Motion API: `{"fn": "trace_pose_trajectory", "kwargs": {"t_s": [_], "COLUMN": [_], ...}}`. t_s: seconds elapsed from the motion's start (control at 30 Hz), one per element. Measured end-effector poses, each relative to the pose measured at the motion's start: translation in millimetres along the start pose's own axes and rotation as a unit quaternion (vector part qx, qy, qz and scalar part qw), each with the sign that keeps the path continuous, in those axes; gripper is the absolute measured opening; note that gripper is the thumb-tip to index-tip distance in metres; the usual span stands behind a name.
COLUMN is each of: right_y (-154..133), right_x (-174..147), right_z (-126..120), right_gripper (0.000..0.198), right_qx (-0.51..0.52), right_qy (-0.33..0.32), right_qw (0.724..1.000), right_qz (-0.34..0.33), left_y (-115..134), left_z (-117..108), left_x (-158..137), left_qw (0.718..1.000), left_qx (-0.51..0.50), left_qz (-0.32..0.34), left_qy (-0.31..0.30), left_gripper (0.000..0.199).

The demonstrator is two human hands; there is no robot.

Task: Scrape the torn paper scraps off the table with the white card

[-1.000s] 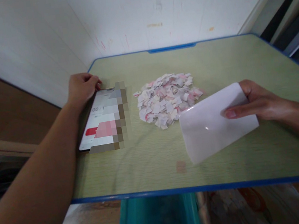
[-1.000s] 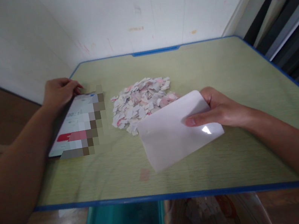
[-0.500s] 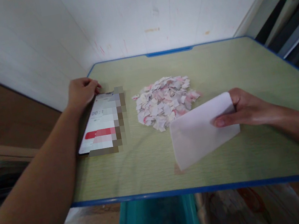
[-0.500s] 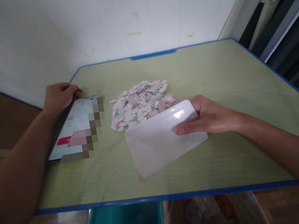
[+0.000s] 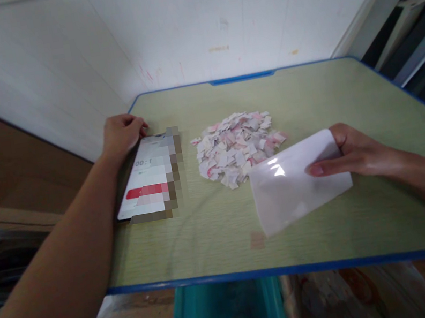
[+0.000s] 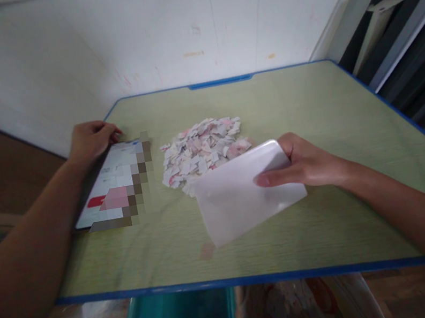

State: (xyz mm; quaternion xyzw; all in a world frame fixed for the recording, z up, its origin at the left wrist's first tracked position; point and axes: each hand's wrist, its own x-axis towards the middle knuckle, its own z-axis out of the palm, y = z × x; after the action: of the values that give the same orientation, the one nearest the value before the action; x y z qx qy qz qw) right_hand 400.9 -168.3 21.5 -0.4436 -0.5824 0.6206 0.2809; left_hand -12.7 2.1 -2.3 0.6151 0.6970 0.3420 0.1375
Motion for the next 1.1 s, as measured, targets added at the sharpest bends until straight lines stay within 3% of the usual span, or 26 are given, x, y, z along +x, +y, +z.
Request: {"fn": "trace_pose_trajectory", "kwargs": {"t_s": [0.2,0.47,0.87,1.1], "right_y": [3.6,2.4,1.8,1.8], "right_x": [0.3,-0.3,-9.6,-10.0], "right_z": [13.1,14.1,46.6,22.7], "right_gripper": [0.017,0.016,0.014,0.013], "right_qx": [-0.014,-0.007,0.002,0.006], "right_qy": [-0.009,0.110,-0.031,0.047], "right_qw": [1.000,0.993,0.999,0.999], "right_qz": [-0.006,-0.030,0.022,0.009], "left_y": [1.6,1.6,1.1,-0.3], "left_z": [0.5,-0.3,0.5,0.9], "left_x": [-0.1,0.1,0.2,1.3], "left_qw": [1.000,1.000,1.000,1.000], "left_qx": [-0.006,0.000,-0.014,-0.013], "left_qz": [0.011,0.011,0.015,0.021], "left_qy": [0.003,0.000,0.001,0.004], "left_gripper": [0.012,0.011,0.011,0.013]}}
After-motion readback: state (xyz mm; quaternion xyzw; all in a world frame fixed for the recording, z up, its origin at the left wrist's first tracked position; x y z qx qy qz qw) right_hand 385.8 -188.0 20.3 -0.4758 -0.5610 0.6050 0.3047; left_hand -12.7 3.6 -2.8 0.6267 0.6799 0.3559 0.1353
